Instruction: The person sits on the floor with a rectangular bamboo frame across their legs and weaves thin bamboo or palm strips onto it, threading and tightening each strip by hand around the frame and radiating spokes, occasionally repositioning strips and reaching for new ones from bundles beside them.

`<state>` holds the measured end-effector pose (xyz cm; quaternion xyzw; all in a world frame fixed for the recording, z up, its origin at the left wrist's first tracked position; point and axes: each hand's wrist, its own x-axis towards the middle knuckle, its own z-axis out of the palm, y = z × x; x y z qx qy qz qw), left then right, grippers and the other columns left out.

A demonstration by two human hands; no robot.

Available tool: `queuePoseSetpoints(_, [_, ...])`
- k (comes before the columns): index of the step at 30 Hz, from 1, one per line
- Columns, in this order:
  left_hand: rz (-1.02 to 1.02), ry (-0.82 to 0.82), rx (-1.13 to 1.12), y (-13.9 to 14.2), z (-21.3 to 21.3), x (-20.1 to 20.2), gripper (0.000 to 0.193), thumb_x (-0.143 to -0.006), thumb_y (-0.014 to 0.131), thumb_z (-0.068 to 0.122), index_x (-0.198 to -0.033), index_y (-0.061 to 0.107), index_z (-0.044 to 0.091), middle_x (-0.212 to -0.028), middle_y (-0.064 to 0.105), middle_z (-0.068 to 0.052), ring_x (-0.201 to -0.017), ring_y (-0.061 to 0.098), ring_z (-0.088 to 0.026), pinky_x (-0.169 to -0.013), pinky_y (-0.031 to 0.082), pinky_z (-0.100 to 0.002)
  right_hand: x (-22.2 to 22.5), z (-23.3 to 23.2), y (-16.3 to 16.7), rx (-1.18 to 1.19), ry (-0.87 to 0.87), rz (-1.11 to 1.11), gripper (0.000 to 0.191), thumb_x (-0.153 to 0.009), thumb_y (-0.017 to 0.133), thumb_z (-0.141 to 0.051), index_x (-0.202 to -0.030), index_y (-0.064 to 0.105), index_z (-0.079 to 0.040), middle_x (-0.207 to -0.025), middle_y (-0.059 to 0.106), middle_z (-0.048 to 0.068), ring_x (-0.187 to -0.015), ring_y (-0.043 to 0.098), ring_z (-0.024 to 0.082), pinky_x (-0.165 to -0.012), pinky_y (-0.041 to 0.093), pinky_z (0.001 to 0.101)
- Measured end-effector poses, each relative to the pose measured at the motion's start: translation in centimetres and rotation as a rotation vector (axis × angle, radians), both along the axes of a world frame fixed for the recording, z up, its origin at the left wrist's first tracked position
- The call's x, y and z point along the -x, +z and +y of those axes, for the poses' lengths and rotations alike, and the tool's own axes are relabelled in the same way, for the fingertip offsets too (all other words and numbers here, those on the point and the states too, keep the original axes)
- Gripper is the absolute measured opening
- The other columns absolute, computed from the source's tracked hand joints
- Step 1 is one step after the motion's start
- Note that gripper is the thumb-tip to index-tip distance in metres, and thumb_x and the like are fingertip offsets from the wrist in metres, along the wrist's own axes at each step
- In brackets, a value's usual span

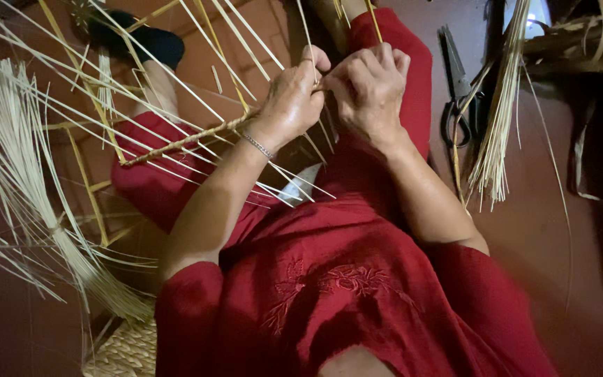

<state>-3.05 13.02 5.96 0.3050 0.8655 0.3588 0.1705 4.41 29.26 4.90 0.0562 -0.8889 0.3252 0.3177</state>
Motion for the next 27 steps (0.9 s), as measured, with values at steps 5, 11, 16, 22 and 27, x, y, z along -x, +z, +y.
queuePoseSetpoints(5, [0.151, -0.002, -0.073, -1.4, -0.4, -0.8, 0.030, -0.084, 0.060, -0.008, -0.112, 0.054, 0.001, -0.088, 0.068, -0.015, -0.080, 0.070, -0.036, -0.068, 0.056, -0.046, 0.2, 0.3, -1.0, 0.084, -0.008, -0.073, 0.023, -0.085, 0.091, -0.017, -0.086, 0.068, -0.013, -0.086, 0.062, 0.001, -0.088, 0.056, 0.025, -0.084, 0.036, 0.0435])
queuePoseSetpoints(11, [-0.077, -0.062, -0.365, -0.7, -1.8, -0.9, 0.011, -0.106, 0.070, 0.001, -0.117, 0.067, -0.001, -0.098, 0.077, -0.011, -0.083, 0.071, -0.018, -0.067, 0.059, -0.035, -0.4, 0.2, 0.4, 0.065, -0.038, -0.016, 0.025, -0.080, 0.091, -0.022, -0.084, 0.068, -0.015, -0.083, 0.062, 0.003, -0.085, 0.055, 0.027, -0.077, 0.036, 0.0446])
queuePoseSetpoints(16, [-0.396, 0.188, -0.119, 1.6, -2.4, -1.8, 0.014, -0.101, 0.067, 0.007, -0.109, 0.062, -0.003, -0.087, 0.074, -0.011, -0.048, 0.059, -0.011, -0.034, 0.046, -0.027, -4.6, 2.1, -0.6, 0.188, -0.158, 0.099, 0.021, -0.086, 0.080, -0.005, -0.103, 0.069, -0.010, -0.099, 0.069, 0.008, -0.098, 0.062, 0.028, -0.087, 0.047, 0.0418])
queuePoseSetpoints(22, [-0.544, 0.248, -0.148, 3.1, -2.3, -1.3, 0.015, -0.099, 0.067, 0.005, -0.108, 0.059, -0.004, -0.087, 0.073, -0.014, -0.040, 0.052, -0.010, -0.033, 0.043, -0.026, -13.6, 14.0, -7.2, 0.299, -0.733, -0.003, 0.010, -0.094, 0.077, -0.003, -0.103, 0.075, -0.006, -0.093, 0.071, 0.006, -0.083, 0.065, 0.015, -0.073, 0.055, 0.0327])
queuePoseSetpoints(27, [-0.516, 0.230, -0.153, 3.7, -2.1, -1.3, 0.022, -0.098, 0.067, 0.003, -0.110, 0.050, -0.002, -0.089, 0.072, -0.017, -0.039, 0.051, -0.010, -0.032, 0.042, -0.026, -19.9, 23.2, -10.4, -0.233, -1.024, -0.285, 0.035, -0.078, 0.079, -0.006, -0.112, 0.073, -0.010, -0.118, 0.067, 0.015, -0.103, 0.059, 0.035, -0.083, 0.050, 0.0467])
